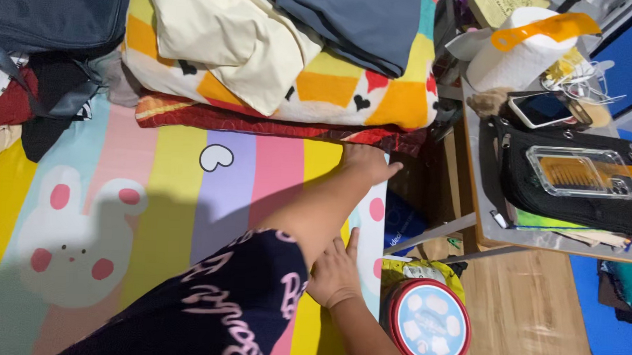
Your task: The person makes a bed by first clearing items off the mattress, including a cardboard box, a red handbag, a black jacket, and a pink hanger. They then spread a colorful striped sheet over the mattress, tucking the edges under and smoothing the surface.
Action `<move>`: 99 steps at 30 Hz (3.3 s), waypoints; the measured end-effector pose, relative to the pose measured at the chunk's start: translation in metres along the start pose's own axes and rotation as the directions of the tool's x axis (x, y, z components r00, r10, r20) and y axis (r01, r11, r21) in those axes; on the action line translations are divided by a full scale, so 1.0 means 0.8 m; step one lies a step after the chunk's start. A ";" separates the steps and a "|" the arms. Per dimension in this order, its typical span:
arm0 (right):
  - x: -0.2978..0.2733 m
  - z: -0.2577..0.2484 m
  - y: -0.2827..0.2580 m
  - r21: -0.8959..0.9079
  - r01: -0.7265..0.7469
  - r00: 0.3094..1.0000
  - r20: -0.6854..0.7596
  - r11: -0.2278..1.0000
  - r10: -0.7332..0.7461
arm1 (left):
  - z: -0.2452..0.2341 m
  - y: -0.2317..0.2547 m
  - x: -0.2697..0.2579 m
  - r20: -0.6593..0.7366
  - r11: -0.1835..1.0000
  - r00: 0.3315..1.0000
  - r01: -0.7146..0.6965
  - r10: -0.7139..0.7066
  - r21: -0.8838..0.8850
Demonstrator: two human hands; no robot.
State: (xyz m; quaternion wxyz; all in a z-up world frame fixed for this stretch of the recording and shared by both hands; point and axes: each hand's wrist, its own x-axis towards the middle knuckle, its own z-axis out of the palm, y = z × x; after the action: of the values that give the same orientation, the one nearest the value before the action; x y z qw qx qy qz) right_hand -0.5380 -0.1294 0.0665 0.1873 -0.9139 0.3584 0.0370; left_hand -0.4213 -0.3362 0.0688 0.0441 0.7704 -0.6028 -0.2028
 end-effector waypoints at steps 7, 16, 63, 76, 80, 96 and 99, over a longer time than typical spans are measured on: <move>0.003 0.001 0.006 -0.116 0.017 0.997 0.079 0.993 -0.007 | 0.002 0.002 -0.052 -0.117 0.957 0.955 -0.256 0.272 0.137; 0.016 0.036 0.046 -0.355 0.392 0.867 -0.166 0.849 -0.470 | 0.095 0.099 -0.121 0.538 0.803 0.762 -0.547 0.360 0.237; -0.160 0.017 0.032 -0.119 -0.100 0.994 0.040 0.988 0.106 | 0.100 -0.056 -0.352 -0.364 0.953 0.883 -0.297 0.296 0.057; -0.164 -0.009 -0.015 -0.262 0.017 0.940 0.334 0.965 0.075 | 0.098 -0.386 -0.711 -0.669 0.726 0.600 0.675 -0.438 0.129; -0.154 0.013 -0.001 -0.331 0.015 0.956 0.282 0.943 0.084 | 0.135 -0.450 -0.741 -0.652 0.795 0.655 0.592 -0.382 0.129; -0.110 0.079 0.080 -0.417 0.017 0.968 0.234 0.909 0.089 | 0.114 -0.505 -0.799 -0.511 0.644 0.514 0.757 -0.689 -0.107; -0.110 0.088 0.112 -0.460 0.082 0.974 0.226 0.884 0.028 | 0.132 -0.406 -0.772 -0.496 0.759 0.654 0.651 -0.571 -0.015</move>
State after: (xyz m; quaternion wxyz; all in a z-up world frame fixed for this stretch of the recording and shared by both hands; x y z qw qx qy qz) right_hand -0.6585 -0.1073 -0.0093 0.0023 -0.9267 0.3023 0.2232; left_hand -0.2820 0.3544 0.0312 0.0549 0.9541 -0.2920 0.0386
